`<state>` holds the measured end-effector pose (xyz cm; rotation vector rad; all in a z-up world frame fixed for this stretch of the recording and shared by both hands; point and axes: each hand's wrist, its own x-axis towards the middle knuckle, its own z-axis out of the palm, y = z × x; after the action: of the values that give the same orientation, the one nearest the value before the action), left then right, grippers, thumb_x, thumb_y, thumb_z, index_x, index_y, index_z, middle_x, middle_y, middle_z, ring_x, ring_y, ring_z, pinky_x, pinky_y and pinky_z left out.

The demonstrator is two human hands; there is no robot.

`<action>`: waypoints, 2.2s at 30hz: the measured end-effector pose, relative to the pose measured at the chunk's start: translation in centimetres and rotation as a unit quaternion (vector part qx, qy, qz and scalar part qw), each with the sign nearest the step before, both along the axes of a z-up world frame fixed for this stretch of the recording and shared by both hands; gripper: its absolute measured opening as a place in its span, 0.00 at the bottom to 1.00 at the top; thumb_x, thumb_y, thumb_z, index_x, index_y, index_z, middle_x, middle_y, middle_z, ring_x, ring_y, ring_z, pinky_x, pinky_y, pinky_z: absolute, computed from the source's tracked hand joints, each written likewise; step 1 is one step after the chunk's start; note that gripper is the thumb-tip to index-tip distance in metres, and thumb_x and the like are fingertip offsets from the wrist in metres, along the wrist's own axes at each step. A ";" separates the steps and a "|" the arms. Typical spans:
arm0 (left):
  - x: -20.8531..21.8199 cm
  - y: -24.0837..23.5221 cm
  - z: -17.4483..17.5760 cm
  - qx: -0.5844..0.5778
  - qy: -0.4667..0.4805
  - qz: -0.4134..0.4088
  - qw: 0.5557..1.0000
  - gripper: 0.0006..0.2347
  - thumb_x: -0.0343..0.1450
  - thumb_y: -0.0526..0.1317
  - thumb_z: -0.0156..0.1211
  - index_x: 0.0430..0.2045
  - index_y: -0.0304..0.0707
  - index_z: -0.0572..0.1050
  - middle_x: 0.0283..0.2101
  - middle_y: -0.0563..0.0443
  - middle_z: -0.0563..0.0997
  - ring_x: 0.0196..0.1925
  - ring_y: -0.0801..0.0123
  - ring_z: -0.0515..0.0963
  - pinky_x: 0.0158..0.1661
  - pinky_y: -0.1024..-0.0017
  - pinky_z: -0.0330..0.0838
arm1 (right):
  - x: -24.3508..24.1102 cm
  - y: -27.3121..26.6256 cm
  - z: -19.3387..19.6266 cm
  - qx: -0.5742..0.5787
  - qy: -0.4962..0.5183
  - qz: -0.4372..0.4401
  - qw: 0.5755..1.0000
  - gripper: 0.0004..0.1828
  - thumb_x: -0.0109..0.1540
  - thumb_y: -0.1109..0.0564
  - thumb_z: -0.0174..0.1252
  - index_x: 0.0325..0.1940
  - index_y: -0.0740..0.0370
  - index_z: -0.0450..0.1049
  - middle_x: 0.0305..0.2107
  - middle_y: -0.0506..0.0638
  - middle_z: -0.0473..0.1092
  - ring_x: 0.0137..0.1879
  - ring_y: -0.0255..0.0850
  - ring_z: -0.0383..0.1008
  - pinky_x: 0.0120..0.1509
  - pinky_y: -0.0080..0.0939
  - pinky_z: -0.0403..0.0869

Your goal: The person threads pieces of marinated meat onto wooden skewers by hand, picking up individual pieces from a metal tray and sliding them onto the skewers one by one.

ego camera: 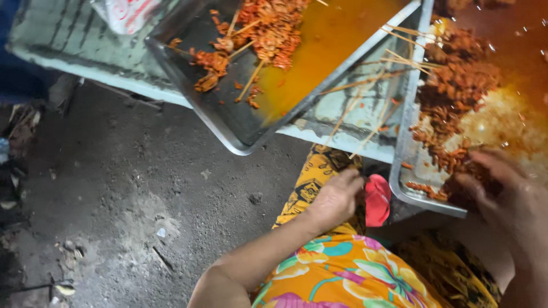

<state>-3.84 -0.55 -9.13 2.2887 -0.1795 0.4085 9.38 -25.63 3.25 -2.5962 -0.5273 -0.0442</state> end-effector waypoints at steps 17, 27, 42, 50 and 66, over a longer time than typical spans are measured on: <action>6.1 34.3 9.1 0.337 -0.040 0.299 0.892 0.16 0.67 0.26 0.52 0.47 0.35 0.79 0.51 0.40 0.78 0.54 0.47 0.75 0.52 0.51 0.70 | 0.2 -2.7 -5.1 0.162 0.018 -0.072 0.984 0.10 0.74 0.58 0.59 0.57 0.65 0.76 0.59 0.57 0.71 0.59 0.43 0.74 0.62 0.42 0.75; 9.0 45.7 3.7 0.427 -0.017 0.273 0.862 0.08 0.71 0.27 0.60 0.37 0.37 0.85 0.47 0.43 0.80 0.52 0.49 0.76 0.50 0.56 0.71 | -0.2 -1.6 -3.7 0.153 0.031 -0.067 0.986 0.09 0.72 0.61 0.61 0.55 0.67 0.77 0.56 0.58 0.73 0.60 0.44 0.74 0.63 0.42 0.75; 3.9 21.7 16.5 -0.017 -0.052 0.136 0.989 0.04 0.70 0.30 0.70 0.36 0.33 0.83 0.33 0.48 0.82 0.35 0.69 0.80 0.38 0.72 0.72 | -1.1 -0.3 -0.9 0.159 -0.036 -0.032 0.986 0.06 0.71 0.62 0.65 0.52 0.65 0.80 0.52 0.56 0.77 0.57 0.41 0.77 0.64 0.39 0.74; 5.4 6.7 14.7 -0.164 0.036 0.017 0.986 0.05 0.69 0.34 0.70 0.36 0.35 0.84 0.31 0.53 0.81 0.32 0.74 0.78 0.35 0.76 0.70 | -0.3 -0.2 0.4 0.356 0.136 -0.078 0.921 0.15 0.68 0.55 0.63 0.55 0.66 0.80 0.49 0.52 0.78 0.54 0.36 0.76 0.63 0.36 0.72; 4.8 -0.9 14.4 -0.074 -0.018 0.028 0.997 0.06 0.70 0.31 0.69 0.39 0.35 0.81 0.33 0.47 0.79 0.31 0.63 0.81 0.34 0.70 0.75 | 1.1 0.5 -3.3 0.677 0.312 -0.099 0.659 0.08 0.63 0.61 0.67 0.46 0.66 0.81 0.41 0.53 0.78 0.47 0.42 0.80 0.60 0.51 0.81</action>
<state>0.99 -1.44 5.28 2.1445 -0.0994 0.4772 10.49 -25.14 -0.04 -1.0183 0.1118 0.2749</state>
